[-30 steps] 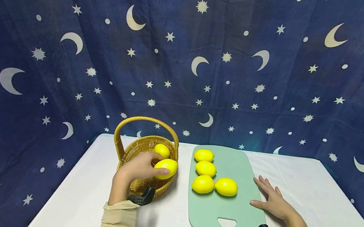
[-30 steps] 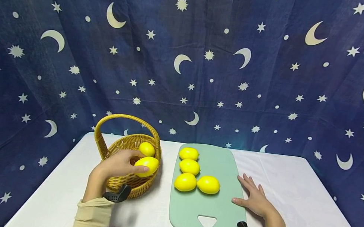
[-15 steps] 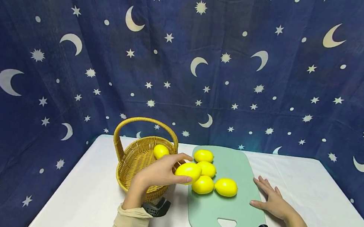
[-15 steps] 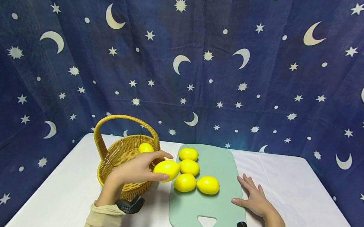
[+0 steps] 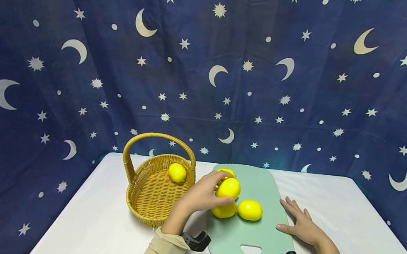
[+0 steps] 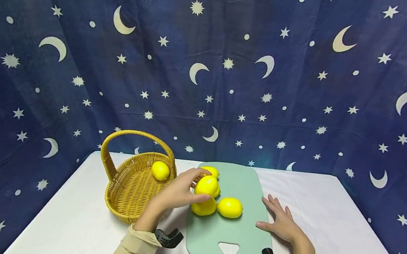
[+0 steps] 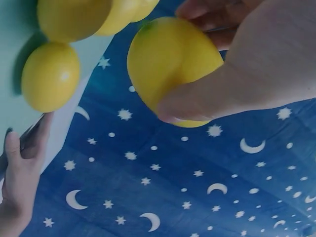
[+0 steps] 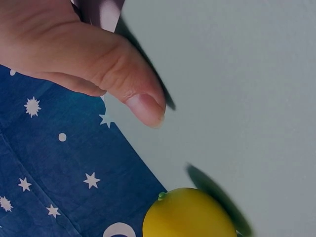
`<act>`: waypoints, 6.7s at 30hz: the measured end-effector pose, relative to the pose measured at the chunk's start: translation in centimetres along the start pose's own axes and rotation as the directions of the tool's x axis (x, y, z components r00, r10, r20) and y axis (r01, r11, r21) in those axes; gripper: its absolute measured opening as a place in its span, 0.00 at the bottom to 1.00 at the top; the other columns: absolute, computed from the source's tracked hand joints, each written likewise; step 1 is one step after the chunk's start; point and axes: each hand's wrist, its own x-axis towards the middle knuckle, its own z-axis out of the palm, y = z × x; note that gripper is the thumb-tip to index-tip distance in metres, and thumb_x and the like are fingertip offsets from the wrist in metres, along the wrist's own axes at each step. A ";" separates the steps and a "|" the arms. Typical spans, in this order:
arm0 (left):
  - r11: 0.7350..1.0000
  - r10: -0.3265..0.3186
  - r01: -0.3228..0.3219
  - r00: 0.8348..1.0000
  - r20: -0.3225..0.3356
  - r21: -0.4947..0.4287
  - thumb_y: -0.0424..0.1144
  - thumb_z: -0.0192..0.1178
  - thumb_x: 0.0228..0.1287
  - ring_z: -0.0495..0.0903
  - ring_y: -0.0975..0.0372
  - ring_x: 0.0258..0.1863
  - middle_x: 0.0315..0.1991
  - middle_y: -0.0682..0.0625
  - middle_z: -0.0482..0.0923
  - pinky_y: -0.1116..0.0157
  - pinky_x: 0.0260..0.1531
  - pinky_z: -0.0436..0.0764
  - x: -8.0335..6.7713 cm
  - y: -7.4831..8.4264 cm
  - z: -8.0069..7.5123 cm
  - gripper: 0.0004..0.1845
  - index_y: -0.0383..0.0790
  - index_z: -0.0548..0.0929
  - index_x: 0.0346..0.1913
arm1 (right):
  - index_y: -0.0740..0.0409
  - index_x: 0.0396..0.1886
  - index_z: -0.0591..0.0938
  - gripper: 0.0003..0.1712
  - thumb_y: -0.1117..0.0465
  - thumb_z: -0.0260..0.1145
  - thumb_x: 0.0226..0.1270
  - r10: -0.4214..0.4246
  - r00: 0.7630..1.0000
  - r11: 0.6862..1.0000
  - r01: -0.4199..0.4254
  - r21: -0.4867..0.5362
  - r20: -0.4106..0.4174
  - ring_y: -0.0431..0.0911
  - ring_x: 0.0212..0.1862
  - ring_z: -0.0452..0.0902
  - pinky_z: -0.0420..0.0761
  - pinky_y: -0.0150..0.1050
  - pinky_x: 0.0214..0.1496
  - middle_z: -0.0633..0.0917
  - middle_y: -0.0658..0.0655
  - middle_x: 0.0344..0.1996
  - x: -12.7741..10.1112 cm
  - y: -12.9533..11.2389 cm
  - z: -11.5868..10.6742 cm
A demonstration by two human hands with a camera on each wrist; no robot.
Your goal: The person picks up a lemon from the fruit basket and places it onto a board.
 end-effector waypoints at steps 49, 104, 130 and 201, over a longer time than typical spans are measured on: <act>0.980 0.084 -0.100 0.992 0.097 0.171 0.47 0.72 0.51 0.77 0.66 0.51 0.51 0.57 0.80 0.68 0.55 0.75 7.7 -2.4 6.4 0.26 0.47 0.78 0.54 | 0.63 0.70 0.62 0.55 0.43 0.74 0.46 0.028 0.999 0.999 -0.029 -0.037 -0.040 0.68 0.73 0.38 0.31 0.66 0.70 0.53 0.71 0.72 0.2 0.0 0.2; 0.913 -0.016 -0.036 0.992 0.124 0.406 0.56 0.68 0.53 0.79 0.65 0.42 0.45 0.59 0.84 0.64 0.45 0.70 7.3 -1.9 6.6 0.26 0.52 0.80 0.56 | 0.63 0.70 0.63 0.55 0.43 0.74 0.46 0.009 0.999 0.999 -0.011 -0.032 -0.050 0.69 0.73 0.38 0.31 0.66 0.70 0.53 0.72 0.72 0.3 -0.2 0.1; 0.953 0.086 -0.100 0.994 0.063 0.287 0.50 0.63 0.60 0.78 0.64 0.52 0.53 0.57 0.81 0.63 0.56 0.75 3.4 0.4 1.9 0.21 0.50 0.80 0.56 | 0.63 0.70 0.63 0.54 0.44 0.74 0.46 0.024 0.999 0.999 -0.024 -0.023 -0.030 0.70 0.73 0.38 0.31 0.67 0.69 0.53 0.72 0.72 0.3 0.0 0.3; 0.959 -0.280 0.283 0.954 -0.106 0.017 0.32 0.67 0.55 0.73 0.51 0.52 0.50 0.45 0.70 0.50 0.58 0.71 -4.3 -13.4 -6.1 0.27 0.45 0.78 0.60 | 0.66 0.70 0.62 0.54 0.45 0.74 0.47 0.015 1.000 1.000 -0.015 -0.008 -0.026 0.71 0.72 0.37 0.29 0.67 0.69 0.52 0.74 0.71 0.0 -0.1 0.4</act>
